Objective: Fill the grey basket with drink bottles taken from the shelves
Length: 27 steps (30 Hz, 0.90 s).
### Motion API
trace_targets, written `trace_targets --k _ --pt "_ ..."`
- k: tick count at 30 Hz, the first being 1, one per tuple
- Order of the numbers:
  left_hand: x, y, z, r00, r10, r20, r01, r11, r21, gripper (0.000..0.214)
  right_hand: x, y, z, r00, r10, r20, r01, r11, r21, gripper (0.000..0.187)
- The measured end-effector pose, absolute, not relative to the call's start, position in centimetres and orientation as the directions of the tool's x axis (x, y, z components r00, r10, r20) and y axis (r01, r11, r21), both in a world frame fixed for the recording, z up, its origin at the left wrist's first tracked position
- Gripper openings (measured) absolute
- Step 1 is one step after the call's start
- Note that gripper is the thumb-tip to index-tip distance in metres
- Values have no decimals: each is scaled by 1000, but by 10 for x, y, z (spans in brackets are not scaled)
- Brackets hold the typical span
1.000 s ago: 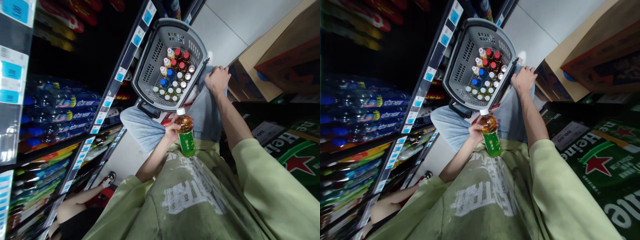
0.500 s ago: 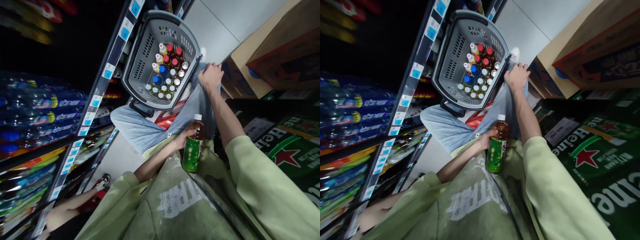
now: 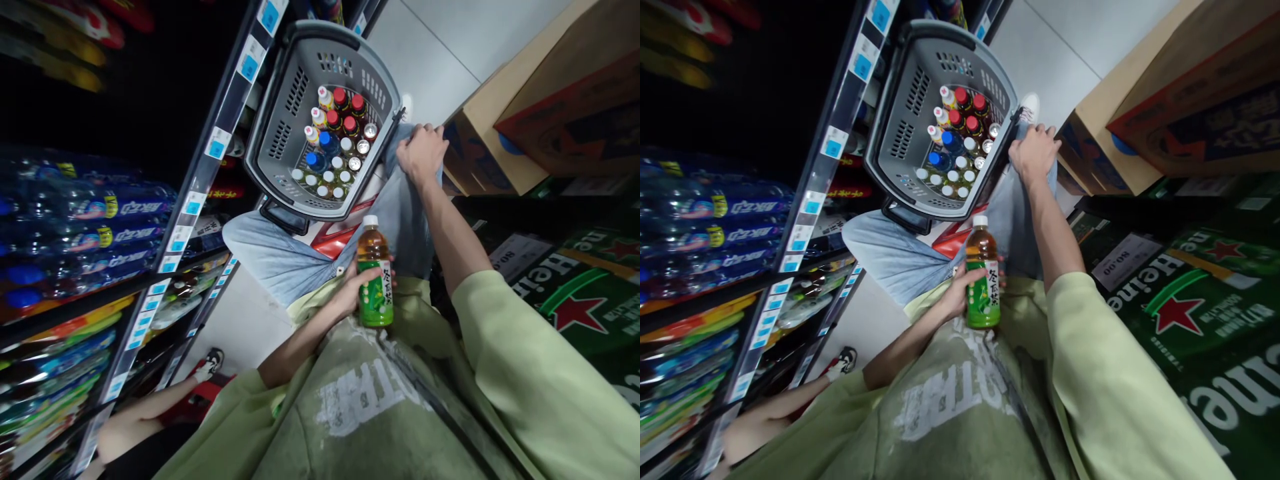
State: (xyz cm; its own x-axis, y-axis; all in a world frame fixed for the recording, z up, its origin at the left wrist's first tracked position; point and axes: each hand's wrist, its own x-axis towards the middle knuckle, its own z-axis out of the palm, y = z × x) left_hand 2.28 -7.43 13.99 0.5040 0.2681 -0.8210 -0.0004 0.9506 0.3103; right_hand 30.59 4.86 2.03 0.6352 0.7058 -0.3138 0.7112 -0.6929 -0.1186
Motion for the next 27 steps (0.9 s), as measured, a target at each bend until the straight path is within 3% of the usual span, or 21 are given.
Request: trace_targets --k 8,16,27 --pt "14 -23 122 434 396 -809 -310 909 278 64 298 47 40 661 678 -322 655 -730 -193 41" --pt "32 0 146 481 413 -773 -324 903 281 73 294 46 41 676 665 -317 631 -745 -218 41" --pt "33 -5 139 385 328 -863 -331 922 203 57 295 46 39 683 671 -289 641 -740 -203 42"
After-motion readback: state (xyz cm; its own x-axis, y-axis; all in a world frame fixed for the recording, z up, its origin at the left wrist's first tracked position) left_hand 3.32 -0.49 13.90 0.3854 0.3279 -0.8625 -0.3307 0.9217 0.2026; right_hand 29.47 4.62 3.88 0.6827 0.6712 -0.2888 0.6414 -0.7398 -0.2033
